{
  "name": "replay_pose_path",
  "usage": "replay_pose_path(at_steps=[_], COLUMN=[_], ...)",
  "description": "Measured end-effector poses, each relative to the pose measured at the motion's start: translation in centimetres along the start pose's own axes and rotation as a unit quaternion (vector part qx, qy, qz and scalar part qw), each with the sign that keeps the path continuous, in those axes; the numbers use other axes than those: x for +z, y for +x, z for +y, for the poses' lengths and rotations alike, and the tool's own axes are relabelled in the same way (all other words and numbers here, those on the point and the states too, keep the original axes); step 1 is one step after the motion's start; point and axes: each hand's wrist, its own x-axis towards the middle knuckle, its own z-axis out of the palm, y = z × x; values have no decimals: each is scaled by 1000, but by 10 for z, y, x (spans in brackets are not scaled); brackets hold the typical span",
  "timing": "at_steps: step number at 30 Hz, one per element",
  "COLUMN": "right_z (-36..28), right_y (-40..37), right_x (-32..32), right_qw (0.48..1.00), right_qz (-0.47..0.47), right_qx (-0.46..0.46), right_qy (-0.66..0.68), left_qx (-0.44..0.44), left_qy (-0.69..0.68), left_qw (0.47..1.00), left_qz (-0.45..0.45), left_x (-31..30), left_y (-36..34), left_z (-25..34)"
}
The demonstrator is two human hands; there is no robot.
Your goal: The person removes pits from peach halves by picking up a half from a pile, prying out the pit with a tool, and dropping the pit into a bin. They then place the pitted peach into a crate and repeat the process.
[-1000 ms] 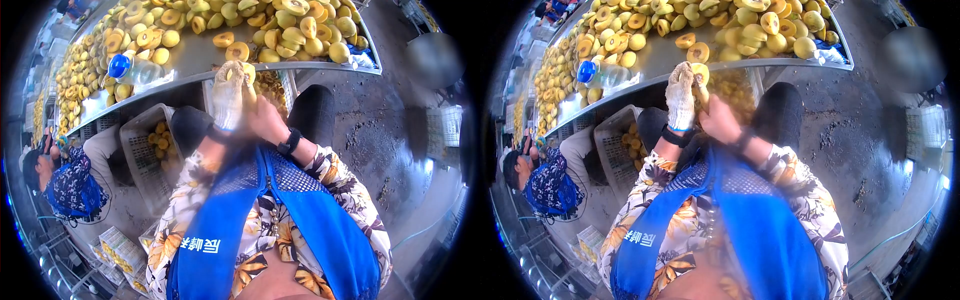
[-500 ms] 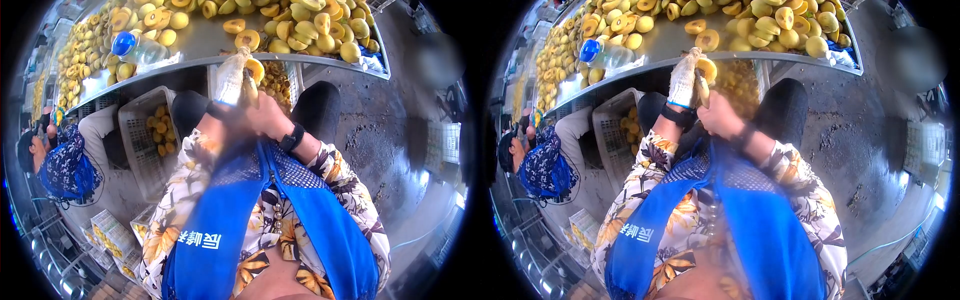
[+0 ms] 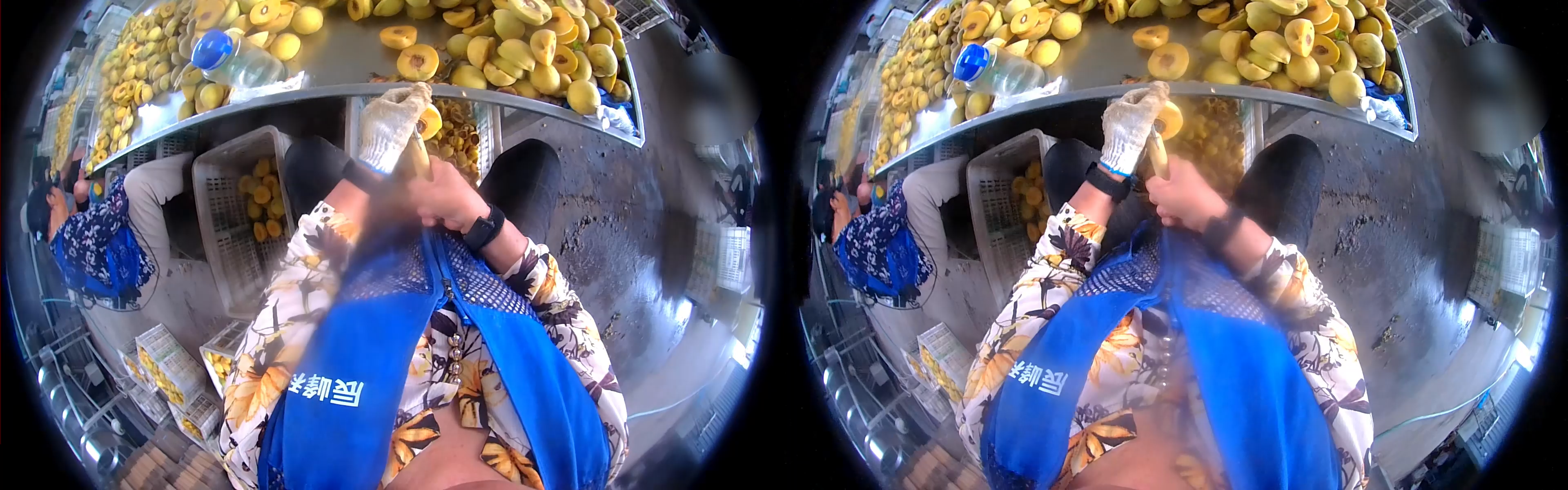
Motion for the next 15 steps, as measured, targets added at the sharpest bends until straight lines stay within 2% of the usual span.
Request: replay_pose_path(at_steps=[3, 4, 7, 9, 10, 11, 12, 13, 15], right_z=[1, 0, 7, 8, 9, 10, 13, 15, 24], right_y=[0, -2, 3, 4, 3, 5, 8, 10, 15], right_x=[3, 5, 2, -1, 1, -1, -4, -6, -22], right_qw=[1000, 999, 990, 972, 961, 958, 954, 951, 965], right_qz=[-19, -26, -96, -162, -197, -192, -187, -179, -138], right_qx=[-2, 1, -19, -34, -43, -54, -67, -78, -65], right_qy=[17, 21, 103, 166, 192, 207, 223, 240, 213], left_qx=[82, -76, -192, -206, -226, -249, -184, -225, -189], left_qy=[-121, -321, -467, -488, -522, -553, -521, -522, -449], left_qw=[988, 940, 861, 848, 822, 795, 830, 819, 863], left_qz=[-50, -84, -62, -27, -20, -13, 71, -72, 139], left_x=[-3, -1, -2, -9, -17, -22, -26, -60, -84], left_y=[7, 5, -7, -7, -1, 4, 6, -2, -10], left_z=[-37, -34, -12, -2, -9, -16, -26, -26, -30])
